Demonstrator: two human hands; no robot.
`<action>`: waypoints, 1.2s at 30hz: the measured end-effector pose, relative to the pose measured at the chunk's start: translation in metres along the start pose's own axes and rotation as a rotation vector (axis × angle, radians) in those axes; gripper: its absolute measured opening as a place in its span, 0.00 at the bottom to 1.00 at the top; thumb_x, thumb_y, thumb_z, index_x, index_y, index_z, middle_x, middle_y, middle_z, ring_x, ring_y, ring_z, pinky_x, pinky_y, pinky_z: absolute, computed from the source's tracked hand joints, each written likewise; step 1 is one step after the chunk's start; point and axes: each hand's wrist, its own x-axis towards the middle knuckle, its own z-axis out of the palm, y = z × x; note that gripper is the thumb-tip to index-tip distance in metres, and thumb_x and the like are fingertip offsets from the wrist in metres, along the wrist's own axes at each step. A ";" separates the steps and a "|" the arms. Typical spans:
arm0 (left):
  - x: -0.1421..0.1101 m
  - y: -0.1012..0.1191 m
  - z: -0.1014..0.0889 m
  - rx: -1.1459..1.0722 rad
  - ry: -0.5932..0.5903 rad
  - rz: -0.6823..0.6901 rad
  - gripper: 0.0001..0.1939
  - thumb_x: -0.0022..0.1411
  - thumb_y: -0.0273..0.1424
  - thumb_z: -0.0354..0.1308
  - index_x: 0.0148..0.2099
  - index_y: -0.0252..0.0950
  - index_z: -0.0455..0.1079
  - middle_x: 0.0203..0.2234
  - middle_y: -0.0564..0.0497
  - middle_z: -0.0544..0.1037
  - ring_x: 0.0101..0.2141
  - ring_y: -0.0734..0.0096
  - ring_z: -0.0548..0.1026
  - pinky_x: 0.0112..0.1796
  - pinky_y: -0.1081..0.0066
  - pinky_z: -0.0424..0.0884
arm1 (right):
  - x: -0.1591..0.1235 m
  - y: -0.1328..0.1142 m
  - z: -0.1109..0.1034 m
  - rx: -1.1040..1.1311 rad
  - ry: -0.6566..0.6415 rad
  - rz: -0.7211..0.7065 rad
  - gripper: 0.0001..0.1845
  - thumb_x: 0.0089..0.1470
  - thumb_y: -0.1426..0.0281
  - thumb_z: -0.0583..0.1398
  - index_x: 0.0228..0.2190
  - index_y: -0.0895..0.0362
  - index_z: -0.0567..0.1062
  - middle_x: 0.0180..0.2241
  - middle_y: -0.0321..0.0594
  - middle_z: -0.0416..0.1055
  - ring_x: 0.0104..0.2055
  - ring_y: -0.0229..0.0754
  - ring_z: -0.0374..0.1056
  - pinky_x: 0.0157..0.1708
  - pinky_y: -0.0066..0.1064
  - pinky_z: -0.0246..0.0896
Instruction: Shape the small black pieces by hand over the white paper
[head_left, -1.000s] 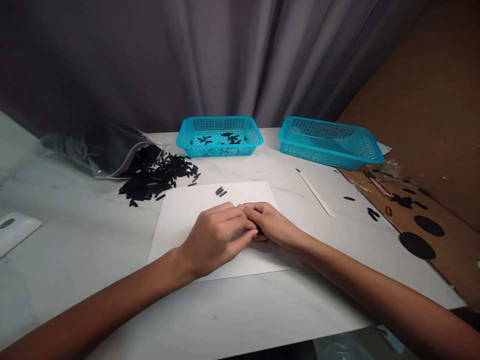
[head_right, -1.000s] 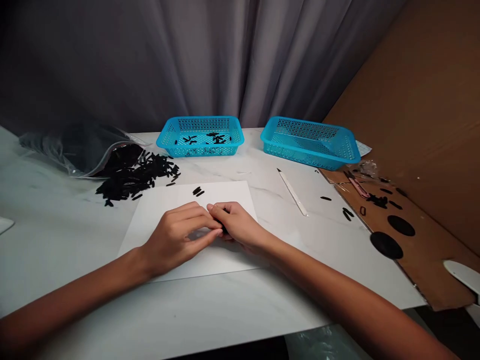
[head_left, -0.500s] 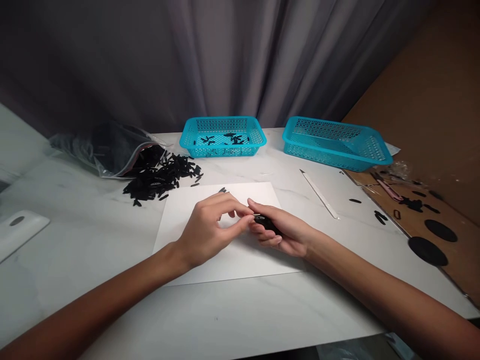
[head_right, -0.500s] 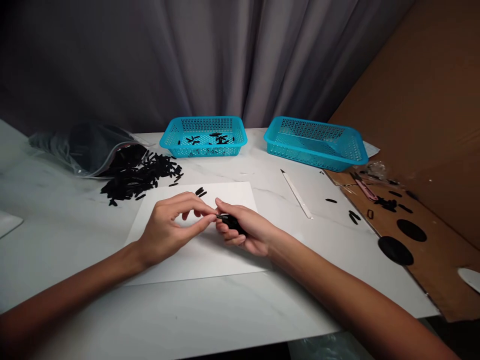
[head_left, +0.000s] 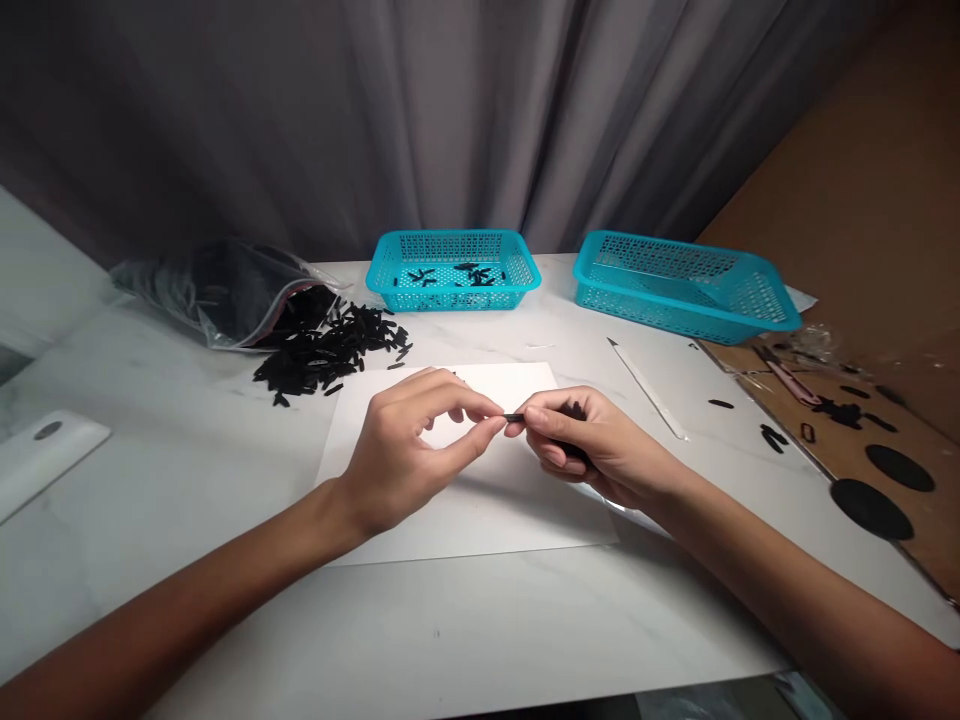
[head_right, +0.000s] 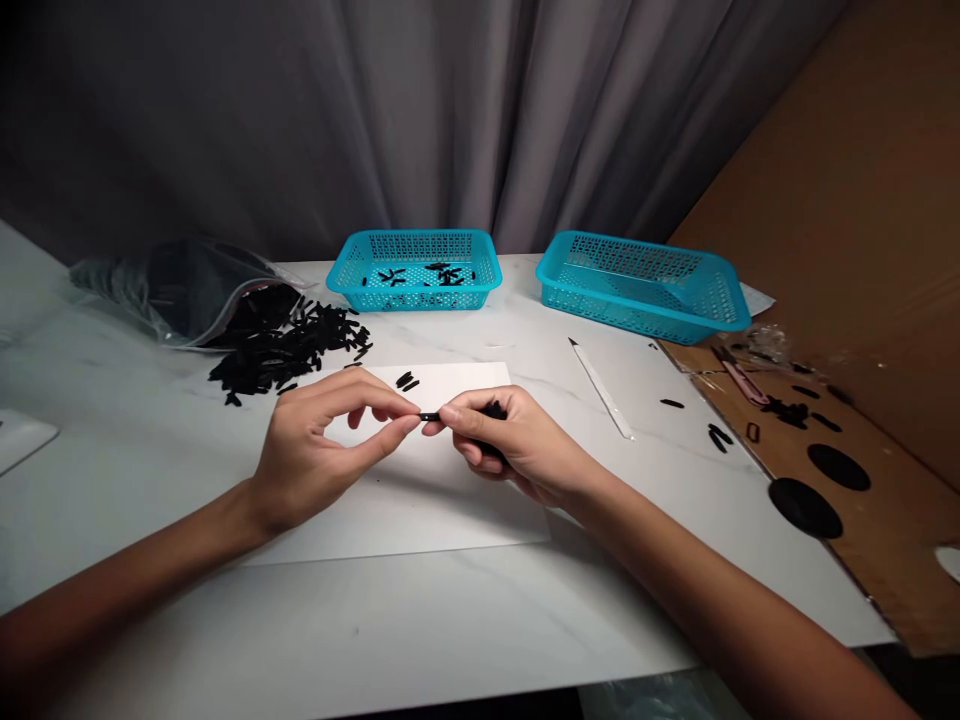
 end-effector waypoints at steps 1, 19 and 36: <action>0.000 0.001 0.000 -0.004 0.003 0.007 0.03 0.59 0.21 0.65 0.34 0.34 0.77 0.27 0.53 0.80 0.29 0.76 0.74 0.26 0.73 0.64 | -0.002 -0.001 0.000 0.004 -0.008 0.000 0.12 0.59 0.63 0.64 0.32 0.61 0.81 0.17 0.29 0.60 0.16 0.26 0.46 0.16 0.21 0.39; -0.002 0.021 -0.009 -0.081 0.021 0.080 0.05 0.60 0.23 0.66 0.37 0.36 0.74 0.28 0.52 0.80 0.29 0.73 0.75 0.25 0.71 0.66 | -0.019 -0.007 0.007 -0.069 -0.098 -0.121 0.11 0.59 0.63 0.64 0.33 0.57 0.83 0.16 0.31 0.60 0.18 0.30 0.48 0.18 0.27 0.40; 0.000 0.024 -0.010 -0.057 0.033 0.119 0.06 0.59 0.25 0.67 0.38 0.37 0.75 0.29 0.53 0.82 0.30 0.72 0.76 0.31 0.68 0.73 | -0.020 -0.007 0.011 -0.075 -0.011 -0.144 0.10 0.58 0.64 0.65 0.31 0.57 0.83 0.16 0.31 0.60 0.18 0.30 0.51 0.17 0.26 0.39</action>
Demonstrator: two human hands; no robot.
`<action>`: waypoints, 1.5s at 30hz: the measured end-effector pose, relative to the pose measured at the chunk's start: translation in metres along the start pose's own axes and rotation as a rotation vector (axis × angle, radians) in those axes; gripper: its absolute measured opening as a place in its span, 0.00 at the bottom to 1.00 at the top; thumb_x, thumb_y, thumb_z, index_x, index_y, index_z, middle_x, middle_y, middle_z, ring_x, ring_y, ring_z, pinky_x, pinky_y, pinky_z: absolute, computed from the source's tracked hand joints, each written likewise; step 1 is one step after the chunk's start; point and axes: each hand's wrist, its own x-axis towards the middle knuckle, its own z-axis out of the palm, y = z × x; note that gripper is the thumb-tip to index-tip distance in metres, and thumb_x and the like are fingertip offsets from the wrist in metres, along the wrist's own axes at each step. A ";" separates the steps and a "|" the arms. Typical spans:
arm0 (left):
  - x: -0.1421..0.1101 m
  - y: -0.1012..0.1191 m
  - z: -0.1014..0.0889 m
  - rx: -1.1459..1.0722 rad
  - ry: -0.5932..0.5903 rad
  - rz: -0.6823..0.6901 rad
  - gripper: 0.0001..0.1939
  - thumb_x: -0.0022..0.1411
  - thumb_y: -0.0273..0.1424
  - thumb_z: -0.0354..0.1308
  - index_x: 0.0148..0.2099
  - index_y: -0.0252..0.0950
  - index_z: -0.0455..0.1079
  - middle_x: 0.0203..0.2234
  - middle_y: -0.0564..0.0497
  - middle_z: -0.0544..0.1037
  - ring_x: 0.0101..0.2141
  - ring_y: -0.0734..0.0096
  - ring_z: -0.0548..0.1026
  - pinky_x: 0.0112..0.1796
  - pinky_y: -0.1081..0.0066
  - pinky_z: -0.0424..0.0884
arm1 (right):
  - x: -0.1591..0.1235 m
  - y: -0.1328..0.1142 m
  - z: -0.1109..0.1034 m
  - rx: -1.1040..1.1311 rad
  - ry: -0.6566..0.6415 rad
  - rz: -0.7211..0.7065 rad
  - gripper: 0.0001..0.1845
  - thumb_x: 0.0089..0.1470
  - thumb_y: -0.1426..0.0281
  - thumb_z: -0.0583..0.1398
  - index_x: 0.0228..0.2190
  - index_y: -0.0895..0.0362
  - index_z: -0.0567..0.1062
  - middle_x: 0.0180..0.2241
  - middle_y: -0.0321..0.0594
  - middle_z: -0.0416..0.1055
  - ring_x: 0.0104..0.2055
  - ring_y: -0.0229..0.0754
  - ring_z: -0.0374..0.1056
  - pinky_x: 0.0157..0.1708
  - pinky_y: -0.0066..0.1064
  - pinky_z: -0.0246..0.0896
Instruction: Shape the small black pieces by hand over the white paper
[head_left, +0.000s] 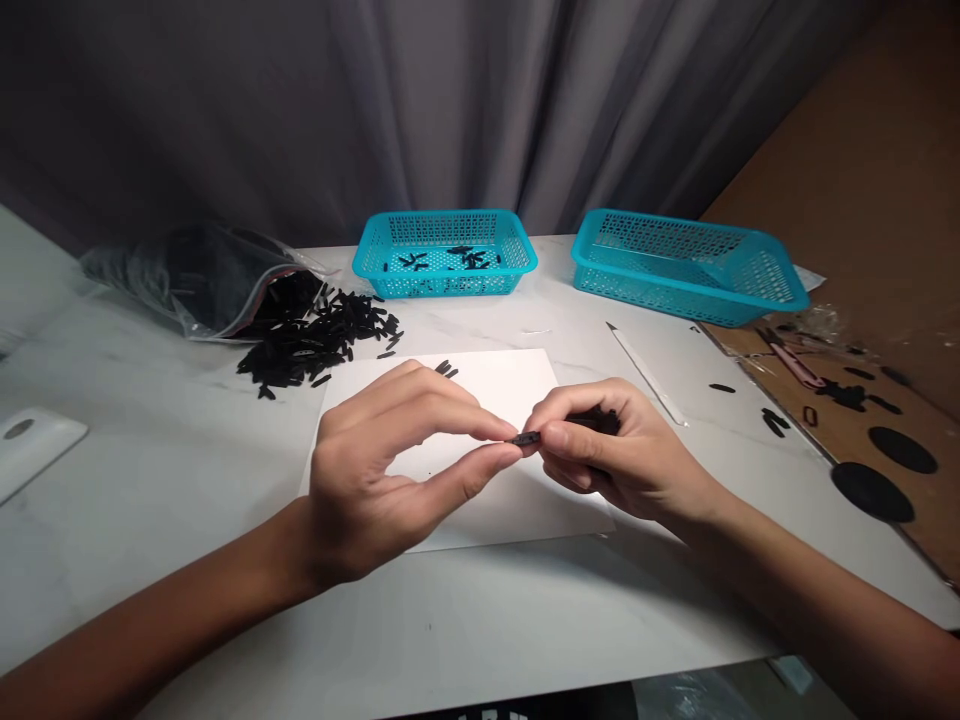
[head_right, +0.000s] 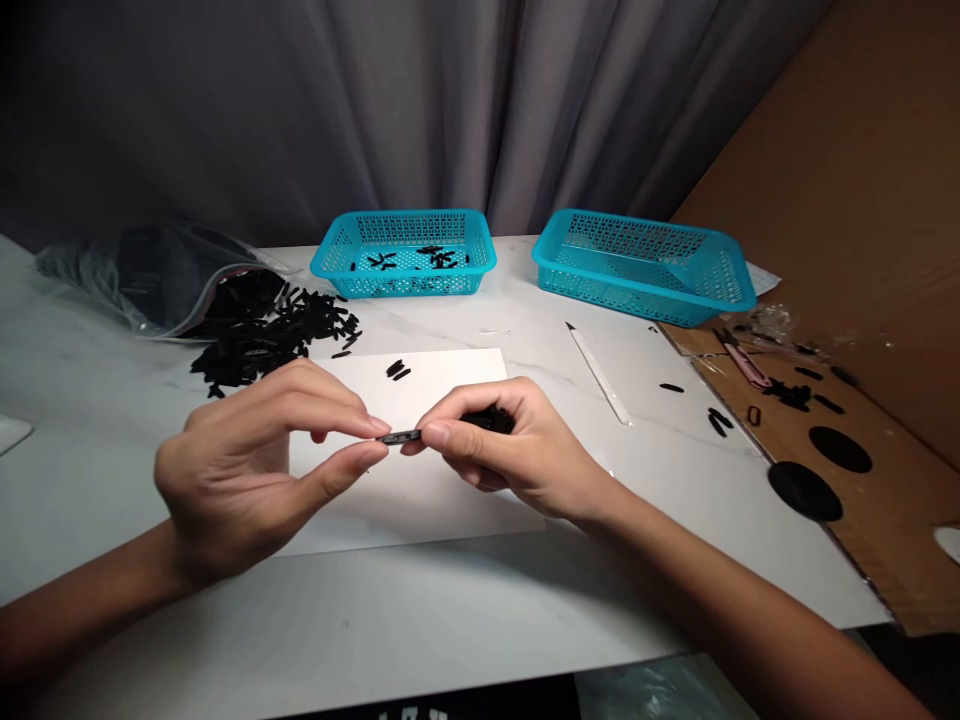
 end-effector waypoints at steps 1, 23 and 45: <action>0.000 0.000 0.000 -0.004 0.003 0.004 0.06 0.59 0.25 0.67 0.38 0.38 0.75 0.29 0.53 0.82 0.30 0.71 0.76 0.31 0.68 0.73 | 0.000 0.000 0.000 0.012 -0.013 -0.008 0.09 0.58 0.64 0.65 0.31 0.57 0.83 0.16 0.31 0.60 0.18 0.30 0.51 0.17 0.26 0.40; 0.000 0.000 -0.001 0.007 0.014 0.036 0.07 0.59 0.26 0.68 0.39 0.40 0.75 0.29 0.54 0.82 0.29 0.70 0.77 0.30 0.66 0.74 | -0.004 -0.002 0.000 -0.064 0.028 -0.056 0.12 0.55 0.61 0.67 0.32 0.59 0.83 0.16 0.32 0.59 0.17 0.31 0.51 0.16 0.25 0.44; 0.005 0.002 -0.009 0.094 -0.080 0.139 0.10 0.57 0.18 0.65 0.37 0.38 0.76 0.33 0.52 0.83 0.34 0.69 0.79 0.34 0.67 0.75 | -0.003 -0.004 0.008 -0.228 0.200 -0.236 0.02 0.52 0.70 0.69 0.31 0.53 0.85 0.22 0.36 0.73 0.20 0.31 0.58 0.16 0.25 0.49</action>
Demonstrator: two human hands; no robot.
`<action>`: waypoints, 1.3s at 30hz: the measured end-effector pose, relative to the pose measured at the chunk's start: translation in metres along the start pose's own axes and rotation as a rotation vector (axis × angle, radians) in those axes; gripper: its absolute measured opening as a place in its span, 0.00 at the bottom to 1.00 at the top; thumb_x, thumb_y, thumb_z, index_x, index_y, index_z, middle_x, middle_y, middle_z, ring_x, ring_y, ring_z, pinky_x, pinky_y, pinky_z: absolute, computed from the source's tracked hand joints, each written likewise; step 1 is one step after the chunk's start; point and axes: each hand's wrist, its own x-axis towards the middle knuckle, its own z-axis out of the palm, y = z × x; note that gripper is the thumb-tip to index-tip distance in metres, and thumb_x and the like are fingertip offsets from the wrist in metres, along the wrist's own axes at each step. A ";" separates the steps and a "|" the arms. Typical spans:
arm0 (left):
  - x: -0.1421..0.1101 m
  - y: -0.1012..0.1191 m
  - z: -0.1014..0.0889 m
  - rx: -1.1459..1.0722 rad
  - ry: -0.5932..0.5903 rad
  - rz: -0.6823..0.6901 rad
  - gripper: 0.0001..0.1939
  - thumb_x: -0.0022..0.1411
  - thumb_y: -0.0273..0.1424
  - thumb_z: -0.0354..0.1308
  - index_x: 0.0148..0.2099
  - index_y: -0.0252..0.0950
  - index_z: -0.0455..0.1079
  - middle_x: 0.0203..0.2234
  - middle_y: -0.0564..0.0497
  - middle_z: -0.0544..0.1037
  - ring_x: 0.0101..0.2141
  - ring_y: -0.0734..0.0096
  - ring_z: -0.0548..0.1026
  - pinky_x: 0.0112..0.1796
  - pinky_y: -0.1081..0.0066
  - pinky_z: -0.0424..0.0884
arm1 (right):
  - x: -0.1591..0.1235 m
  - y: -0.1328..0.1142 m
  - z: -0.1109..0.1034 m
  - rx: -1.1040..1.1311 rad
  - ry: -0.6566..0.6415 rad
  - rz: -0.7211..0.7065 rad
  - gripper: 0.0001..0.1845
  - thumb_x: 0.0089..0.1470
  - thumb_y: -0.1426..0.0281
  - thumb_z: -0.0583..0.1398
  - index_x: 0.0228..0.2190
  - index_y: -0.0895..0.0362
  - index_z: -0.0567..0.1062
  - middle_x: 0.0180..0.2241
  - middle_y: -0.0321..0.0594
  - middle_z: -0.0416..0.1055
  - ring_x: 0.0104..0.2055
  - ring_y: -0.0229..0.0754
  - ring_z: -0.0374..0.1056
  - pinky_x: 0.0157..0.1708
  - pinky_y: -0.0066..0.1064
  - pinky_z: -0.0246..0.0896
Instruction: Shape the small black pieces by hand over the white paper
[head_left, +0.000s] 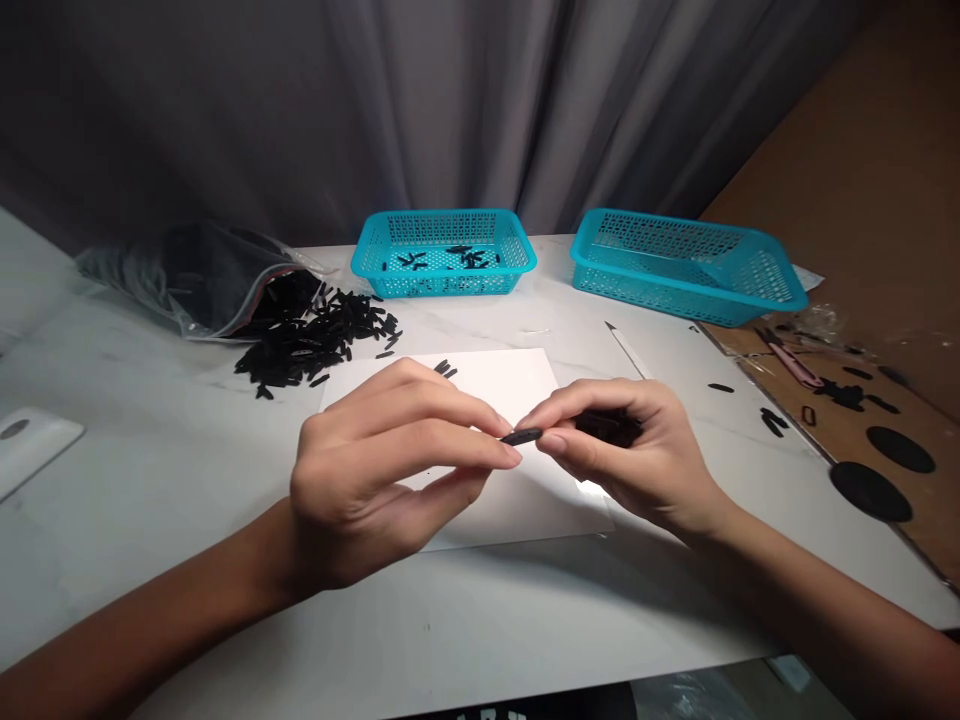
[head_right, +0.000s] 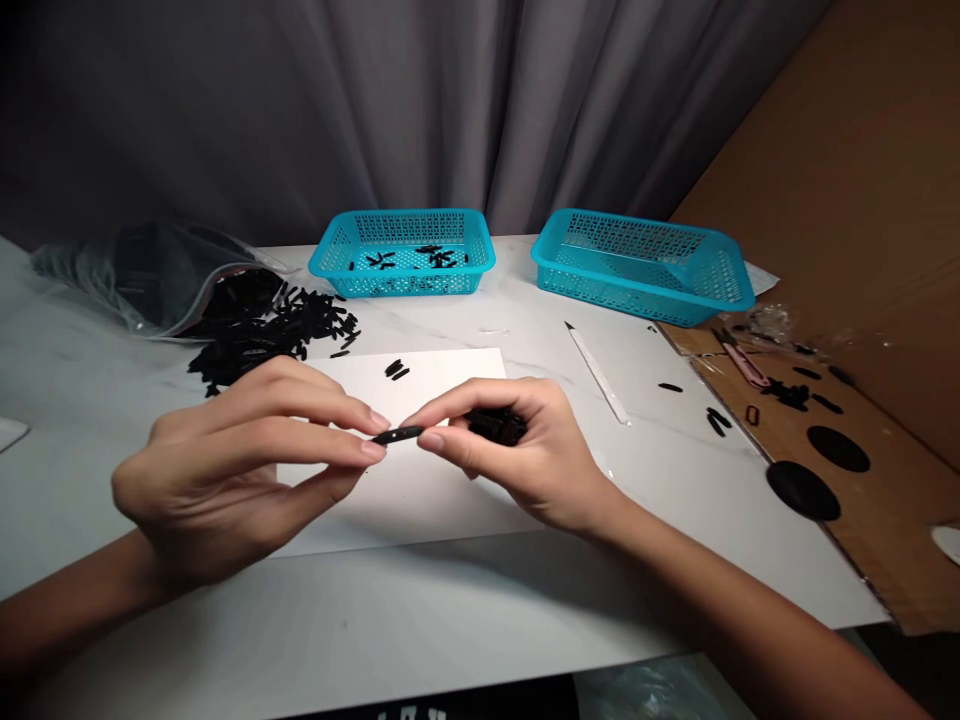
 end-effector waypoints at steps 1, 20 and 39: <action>0.000 0.000 0.000 -0.009 0.005 -0.001 0.10 0.57 0.19 0.65 0.37 0.38 0.75 0.33 0.52 0.83 0.34 0.69 0.79 0.34 0.67 0.75 | 0.000 -0.001 0.001 -0.034 0.012 -0.033 0.02 0.53 0.71 0.69 0.31 0.53 0.85 0.23 0.37 0.75 0.20 0.31 0.59 0.16 0.25 0.50; 0.000 0.011 0.004 -0.256 -0.027 -0.580 0.03 0.62 0.27 0.64 0.38 0.40 0.77 0.30 0.55 0.81 0.32 0.73 0.76 0.31 0.71 0.70 | -0.003 0.001 0.002 0.139 -0.091 0.158 0.04 0.57 0.70 0.66 0.32 0.54 0.83 0.16 0.29 0.62 0.18 0.27 0.53 0.17 0.21 0.45; 0.005 0.019 0.000 -0.601 -0.157 -0.921 0.04 0.62 0.32 0.65 0.34 0.45 0.80 0.30 0.59 0.82 0.31 0.78 0.77 0.32 0.80 0.70 | 0.000 0.003 0.001 0.605 -0.317 0.397 0.07 0.59 0.69 0.64 0.33 0.58 0.83 0.13 0.26 0.53 0.14 0.25 0.43 0.14 0.19 0.42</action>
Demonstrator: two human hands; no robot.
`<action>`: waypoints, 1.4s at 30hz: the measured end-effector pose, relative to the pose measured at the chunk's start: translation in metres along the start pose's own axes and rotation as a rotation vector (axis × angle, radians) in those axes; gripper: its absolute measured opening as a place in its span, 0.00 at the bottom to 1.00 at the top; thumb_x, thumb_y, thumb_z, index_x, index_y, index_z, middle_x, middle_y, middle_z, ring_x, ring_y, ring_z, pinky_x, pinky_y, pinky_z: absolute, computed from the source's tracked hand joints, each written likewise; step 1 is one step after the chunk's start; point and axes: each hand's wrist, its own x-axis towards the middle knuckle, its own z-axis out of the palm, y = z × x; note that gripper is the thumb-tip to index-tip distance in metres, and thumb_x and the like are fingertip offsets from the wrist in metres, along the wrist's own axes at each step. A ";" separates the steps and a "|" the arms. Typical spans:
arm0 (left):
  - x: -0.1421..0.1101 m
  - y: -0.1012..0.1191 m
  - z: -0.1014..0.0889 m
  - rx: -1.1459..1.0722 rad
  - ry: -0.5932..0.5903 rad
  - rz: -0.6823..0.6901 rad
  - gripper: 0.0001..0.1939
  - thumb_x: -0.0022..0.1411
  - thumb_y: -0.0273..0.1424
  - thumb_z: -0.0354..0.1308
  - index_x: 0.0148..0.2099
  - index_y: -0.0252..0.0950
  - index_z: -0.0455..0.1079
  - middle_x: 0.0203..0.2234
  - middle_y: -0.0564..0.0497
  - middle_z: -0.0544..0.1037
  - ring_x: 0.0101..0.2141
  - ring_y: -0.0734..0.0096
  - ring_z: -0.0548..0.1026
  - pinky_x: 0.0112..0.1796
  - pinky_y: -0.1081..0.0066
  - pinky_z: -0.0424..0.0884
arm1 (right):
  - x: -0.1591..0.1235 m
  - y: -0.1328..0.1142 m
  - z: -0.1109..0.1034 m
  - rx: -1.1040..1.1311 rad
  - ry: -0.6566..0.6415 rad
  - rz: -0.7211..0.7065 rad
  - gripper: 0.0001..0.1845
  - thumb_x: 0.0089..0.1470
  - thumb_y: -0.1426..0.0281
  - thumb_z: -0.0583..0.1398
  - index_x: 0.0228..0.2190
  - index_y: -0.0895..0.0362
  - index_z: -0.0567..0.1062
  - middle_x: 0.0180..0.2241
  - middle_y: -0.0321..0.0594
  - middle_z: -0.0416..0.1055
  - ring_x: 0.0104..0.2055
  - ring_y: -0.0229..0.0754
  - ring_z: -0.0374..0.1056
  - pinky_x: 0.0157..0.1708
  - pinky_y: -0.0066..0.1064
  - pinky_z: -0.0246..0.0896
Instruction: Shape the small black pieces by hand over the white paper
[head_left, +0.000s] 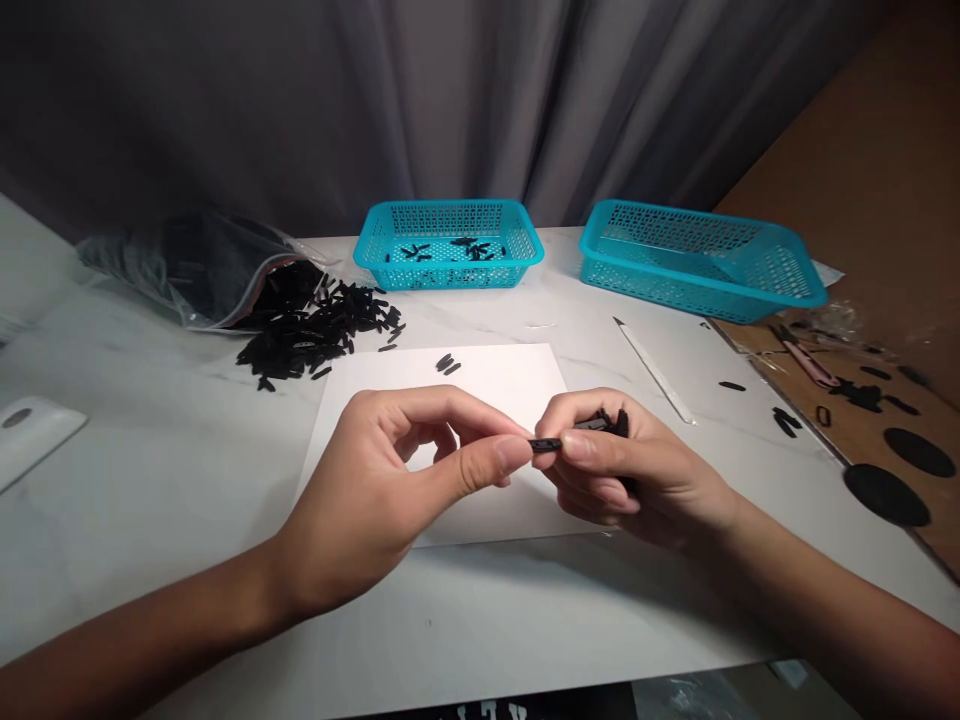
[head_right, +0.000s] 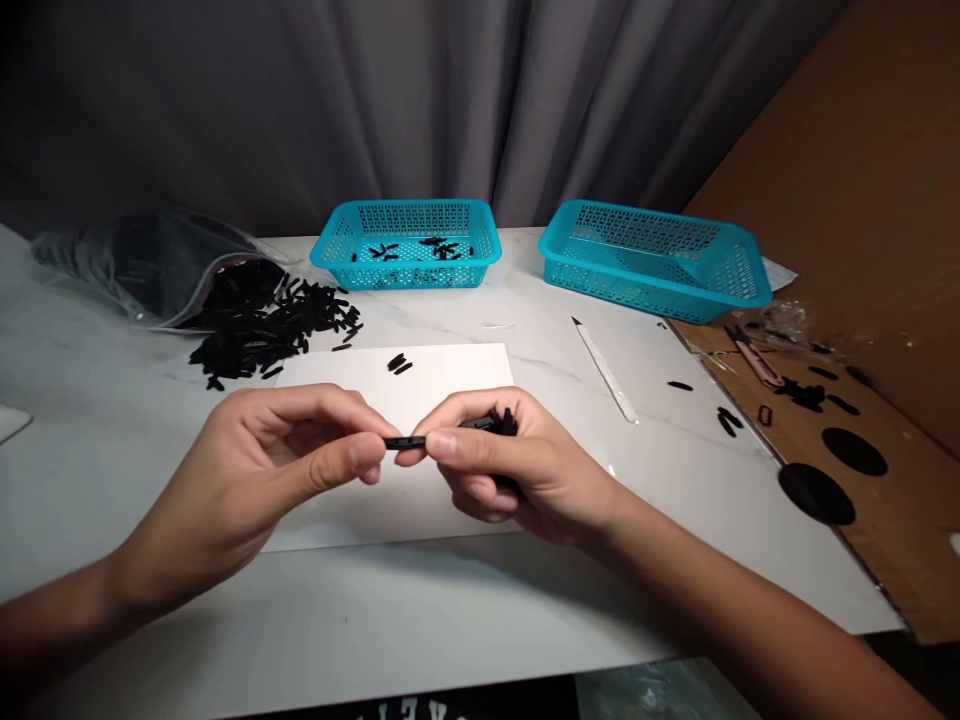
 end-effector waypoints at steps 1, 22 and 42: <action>0.000 0.000 0.000 0.015 0.010 0.002 0.03 0.61 0.33 0.66 0.34 0.45 0.80 0.30 0.59 0.83 0.31 0.77 0.77 0.31 0.79 0.70 | 0.000 0.000 0.000 0.000 -0.003 0.003 0.07 0.59 0.69 0.64 0.33 0.58 0.83 0.13 0.26 0.53 0.14 0.25 0.43 0.14 0.19 0.42; -0.002 -0.008 0.002 -0.271 -0.063 -0.095 0.03 0.62 0.30 0.65 0.36 0.44 0.81 0.27 0.57 0.81 0.30 0.80 0.76 0.35 0.80 0.71 | 0.002 0.002 0.001 0.008 0.066 0.028 0.06 0.57 0.68 0.65 0.31 0.58 0.82 0.14 0.26 0.56 0.14 0.25 0.42 0.14 0.20 0.40; 0.005 -0.013 0.003 -0.292 0.034 -0.245 0.09 0.62 0.39 0.64 0.34 0.40 0.78 0.26 0.54 0.76 0.30 0.75 0.66 0.33 0.73 0.60 | 0.004 0.000 0.006 -0.158 0.307 -0.068 0.07 0.51 0.67 0.70 0.30 0.59 0.81 0.15 0.28 0.58 0.17 0.27 0.49 0.15 0.22 0.37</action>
